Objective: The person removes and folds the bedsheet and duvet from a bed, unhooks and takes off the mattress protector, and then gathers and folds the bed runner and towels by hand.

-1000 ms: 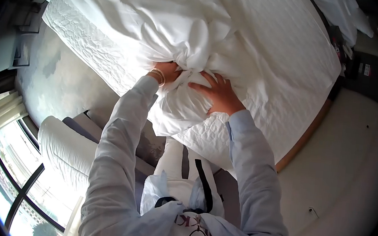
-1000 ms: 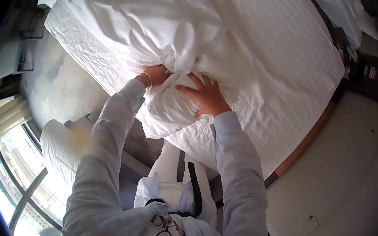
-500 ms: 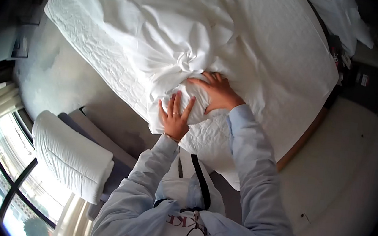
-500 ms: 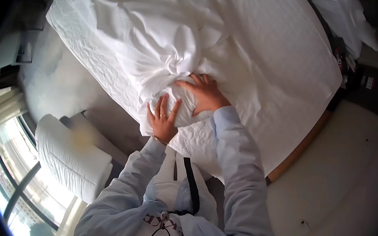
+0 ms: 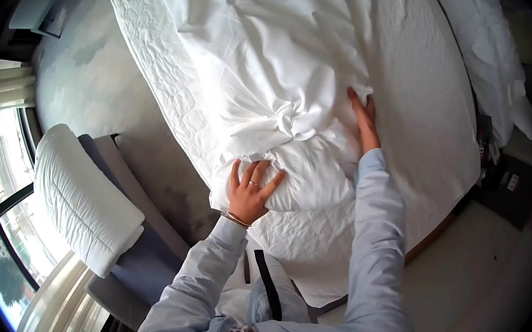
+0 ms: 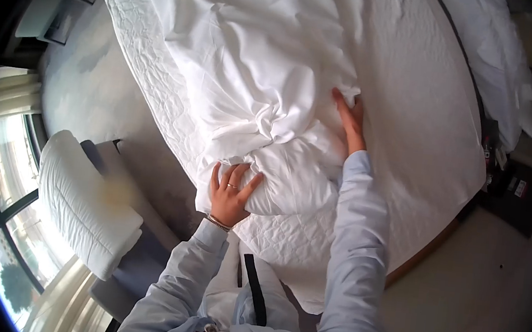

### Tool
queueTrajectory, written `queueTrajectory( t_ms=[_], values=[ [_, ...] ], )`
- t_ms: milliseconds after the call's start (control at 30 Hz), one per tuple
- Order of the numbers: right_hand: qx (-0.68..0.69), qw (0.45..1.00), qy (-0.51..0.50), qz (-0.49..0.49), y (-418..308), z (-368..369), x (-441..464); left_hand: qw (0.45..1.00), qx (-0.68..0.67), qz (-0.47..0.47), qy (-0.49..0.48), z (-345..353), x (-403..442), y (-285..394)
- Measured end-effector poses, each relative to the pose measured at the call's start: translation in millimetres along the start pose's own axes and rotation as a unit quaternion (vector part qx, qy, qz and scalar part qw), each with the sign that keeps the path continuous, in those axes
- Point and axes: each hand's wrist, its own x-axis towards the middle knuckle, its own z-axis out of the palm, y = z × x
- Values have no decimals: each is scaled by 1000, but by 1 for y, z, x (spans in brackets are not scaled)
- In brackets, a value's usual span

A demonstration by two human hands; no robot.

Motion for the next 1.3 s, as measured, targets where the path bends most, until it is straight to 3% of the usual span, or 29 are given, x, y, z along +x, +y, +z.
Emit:
queueTrajectory(
  t_ms=[67, 100, 167, 200, 333, 367, 433, 467, 567, 633, 867, 933, 967, 1067, 1133, 1200, 1233, 1300],
  values=[
    [13, 989, -147, -17, -8, -5, 2, 1000, -13, -4, 21, -2, -2, -6],
    [9, 990, -102, -96, -17, 1, -8, 999, -35, -3, 5, -4, -3, -11],
    [-24, 970, -152, -189, -59, -5, -52, 996, -90, -24, 6, -8, -7, -23],
    [-75, 942, -170, -280, -77, -4, -70, 992, -110, -56, 11, -8, -11, -27],
    [-177, 845, -250, -437, -129, 23, -116, 989, -95, -106, 26, 12, -33, -45],
    [-172, 847, -248, -438, -135, 32, -116, 989, -92, -109, 24, 11, -31, -47],
    [-251, 789, -254, -499, -141, 52, -110, 989, -89, -115, 16, 13, -30, -50],
    [-290, 789, -288, -459, -139, 66, -103, 990, -75, -115, 11, 17, -28, -50],
    [-347, 733, -310, -496, -119, 107, -64, 985, -108, -138, 11, 5, -3, -42],
    [-419, 674, -287, -536, -104, 135, -40, 982, -111, -151, 15, 0, 11, -43],
    [-465, 654, -338, -492, -125, 149, -23, 974, -118, -189, 41, -6, 42, -48],
    [-451, 713, -325, -426, -133, 134, -29, 974, -115, -189, 45, 2, 47, -46],
    [-458, 710, -323, -426, -135, 118, -39, 980, -97, -170, 44, 7, 49, -42],
    [-237, 825, -159, -488, -142, 48, -99, 986, -81, -147, -2, 16, 67, -38],
    [-222, 836, -110, -489, -116, -4, -147, 986, -58, -148, -49, 9, 84, -46],
    [-322, 813, -95, -475, -70, -28, -195, 975, -45, -160, -148, -5, 106, -55],
    [-364, 803, -112, -458, -58, -25, -206, 983, -48, -139, -111, 4, 109, -64],
    [-376, 797, -88, -465, -46, -6, -208, 975, -56, -151, -154, -7, 124, -64]
  ],
)
